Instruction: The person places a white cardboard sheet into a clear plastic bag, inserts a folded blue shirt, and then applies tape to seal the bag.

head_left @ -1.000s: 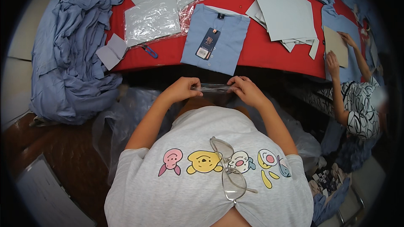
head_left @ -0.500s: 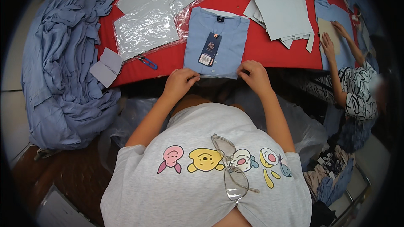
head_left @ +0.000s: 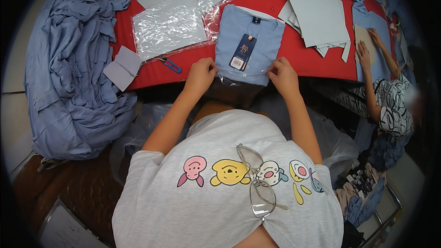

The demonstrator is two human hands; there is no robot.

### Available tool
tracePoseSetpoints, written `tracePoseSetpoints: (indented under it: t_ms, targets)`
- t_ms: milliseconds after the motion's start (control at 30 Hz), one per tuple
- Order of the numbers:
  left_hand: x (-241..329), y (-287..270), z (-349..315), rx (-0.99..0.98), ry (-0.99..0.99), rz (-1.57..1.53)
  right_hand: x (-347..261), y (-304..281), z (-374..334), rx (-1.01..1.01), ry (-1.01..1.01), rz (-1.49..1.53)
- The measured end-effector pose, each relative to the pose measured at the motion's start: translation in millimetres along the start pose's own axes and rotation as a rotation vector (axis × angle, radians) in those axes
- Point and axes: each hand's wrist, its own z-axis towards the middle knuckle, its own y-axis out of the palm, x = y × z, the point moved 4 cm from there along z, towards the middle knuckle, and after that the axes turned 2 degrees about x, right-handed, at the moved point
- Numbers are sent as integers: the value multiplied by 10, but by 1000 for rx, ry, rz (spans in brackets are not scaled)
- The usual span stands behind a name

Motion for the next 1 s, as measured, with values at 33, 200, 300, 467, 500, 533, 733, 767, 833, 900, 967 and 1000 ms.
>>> tracePoseSetpoints:
  t_ms: [33,200,300,467,500,533,733,767,833,900,967,1000]
  targets:
    - [12,31,9,-14,-32,-27,68,14,-19,5,20,20]
    - [174,224,-387,-142,57,56,297,-96,-176,-7,19,62]
    - [138,262,-531,-6,218,201,331,-121,-301,-48,-13,90]
    - [131,164,-432,130,327,309,336,-58,-347,-49,-2,66]
    - [154,126,-384,147,344,321,326,-67,-344,-37,-6,57]
    - [179,88,-332,163,362,332,321,-74,-337,-25,-10,48]
    - [293,165,-69,142,328,307,453,-102,-223,139,-17,49]
    - [311,193,-47,118,293,301,483,-117,-197,168,-16,64]
    - [342,218,-36,97,258,280,549,-128,-150,158,2,76]
    - [388,242,-31,91,255,258,619,-136,-94,134,15,110]
    - [425,230,-36,101,283,228,687,-110,-21,95,23,162]
    - [449,238,-26,88,286,232,732,-120,17,67,42,210]
